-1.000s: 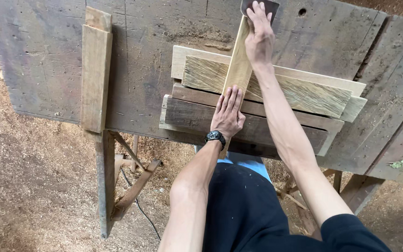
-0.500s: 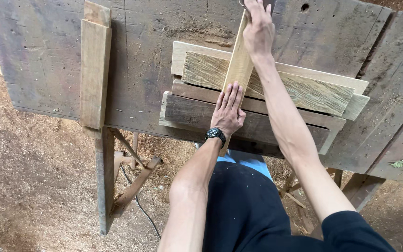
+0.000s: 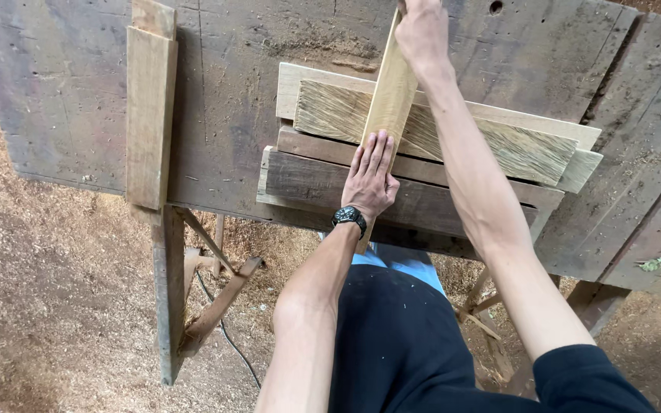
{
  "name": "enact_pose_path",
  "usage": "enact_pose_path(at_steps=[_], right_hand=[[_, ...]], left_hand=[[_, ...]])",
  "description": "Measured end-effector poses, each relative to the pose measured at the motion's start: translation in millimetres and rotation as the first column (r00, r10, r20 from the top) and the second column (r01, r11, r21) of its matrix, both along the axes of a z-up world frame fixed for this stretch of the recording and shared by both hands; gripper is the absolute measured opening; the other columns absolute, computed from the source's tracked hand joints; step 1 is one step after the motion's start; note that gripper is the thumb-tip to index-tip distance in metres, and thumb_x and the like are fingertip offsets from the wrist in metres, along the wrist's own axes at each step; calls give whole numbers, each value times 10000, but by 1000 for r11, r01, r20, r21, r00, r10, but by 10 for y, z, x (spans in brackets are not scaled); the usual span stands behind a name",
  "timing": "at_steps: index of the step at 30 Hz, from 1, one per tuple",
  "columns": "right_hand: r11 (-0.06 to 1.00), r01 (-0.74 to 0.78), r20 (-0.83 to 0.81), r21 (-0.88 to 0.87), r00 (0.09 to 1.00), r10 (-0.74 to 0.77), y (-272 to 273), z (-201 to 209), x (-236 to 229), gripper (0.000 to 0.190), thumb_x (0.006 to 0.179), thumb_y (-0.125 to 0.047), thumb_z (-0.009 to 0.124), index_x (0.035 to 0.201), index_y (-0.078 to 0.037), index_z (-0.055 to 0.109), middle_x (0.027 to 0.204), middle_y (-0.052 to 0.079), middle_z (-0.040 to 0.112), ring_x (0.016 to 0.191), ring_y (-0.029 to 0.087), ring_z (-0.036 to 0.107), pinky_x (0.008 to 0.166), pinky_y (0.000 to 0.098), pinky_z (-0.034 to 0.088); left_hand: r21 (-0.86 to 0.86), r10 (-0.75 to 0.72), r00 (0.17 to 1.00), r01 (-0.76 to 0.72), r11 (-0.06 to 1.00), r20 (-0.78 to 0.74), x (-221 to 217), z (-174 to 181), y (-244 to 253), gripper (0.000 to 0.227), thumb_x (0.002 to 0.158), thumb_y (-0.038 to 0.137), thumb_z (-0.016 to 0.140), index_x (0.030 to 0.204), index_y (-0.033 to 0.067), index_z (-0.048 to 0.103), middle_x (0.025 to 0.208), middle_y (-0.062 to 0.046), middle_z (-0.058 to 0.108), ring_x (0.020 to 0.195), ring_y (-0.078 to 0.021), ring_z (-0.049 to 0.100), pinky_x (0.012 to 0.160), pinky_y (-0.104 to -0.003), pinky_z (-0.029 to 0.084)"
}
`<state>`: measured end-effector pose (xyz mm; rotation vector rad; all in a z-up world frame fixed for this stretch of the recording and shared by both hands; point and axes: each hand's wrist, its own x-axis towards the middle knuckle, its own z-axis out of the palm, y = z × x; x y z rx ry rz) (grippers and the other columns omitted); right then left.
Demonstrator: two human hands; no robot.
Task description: The person sands the surfaces and edges of a wooden board using a piece of sandpaper by hand.
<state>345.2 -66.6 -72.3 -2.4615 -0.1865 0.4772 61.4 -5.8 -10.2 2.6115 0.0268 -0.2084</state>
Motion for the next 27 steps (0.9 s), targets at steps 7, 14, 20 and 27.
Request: enact_pose_path(at_steps=[7,14,20,27], right_hand=[[976,-138,752,-169,621,218,-53,75,-201,186,1046,-61,546,1162,-173,640,1144,55,727,998,195,745,858,394,594],[1000,-27,2,15,1000,27,-33,77,1,314,1062,-45,488,1342,-80,624,1150,185,738,912,266,747,927,519,590],[982,-51,208,180,978,13,-184,94,-143,245,1074,-44,533,1258,-56,695,1090,135,780,916,239,773,962,531,546],[985,-59,138,164,990,36,-89,242,-49,265,1037,-1,509,1252,-55,654,1061,127,759,902,258,745,912,472,591]], left_hand=[[-11,3,1000,-3,1000,-25,8,32,9,825,888,235,529,1639,93,220,1720,-70,186,1601,-216,171,1327,-408,147],[-22,2,1000,-2,1000,-25,21,35,7,833,890,239,525,1645,96,203,1725,-66,168,1605,-215,160,1329,-406,146],[-4,-4,999,4,1000,-40,-3,7,-1,828,890,246,509,1644,96,199,1725,-68,166,1606,-216,161,1332,-409,140],[-2,1,999,-1,1000,-33,6,38,-17,825,886,242,512,1642,99,215,1723,-66,182,1602,-215,175,1327,-413,149]])
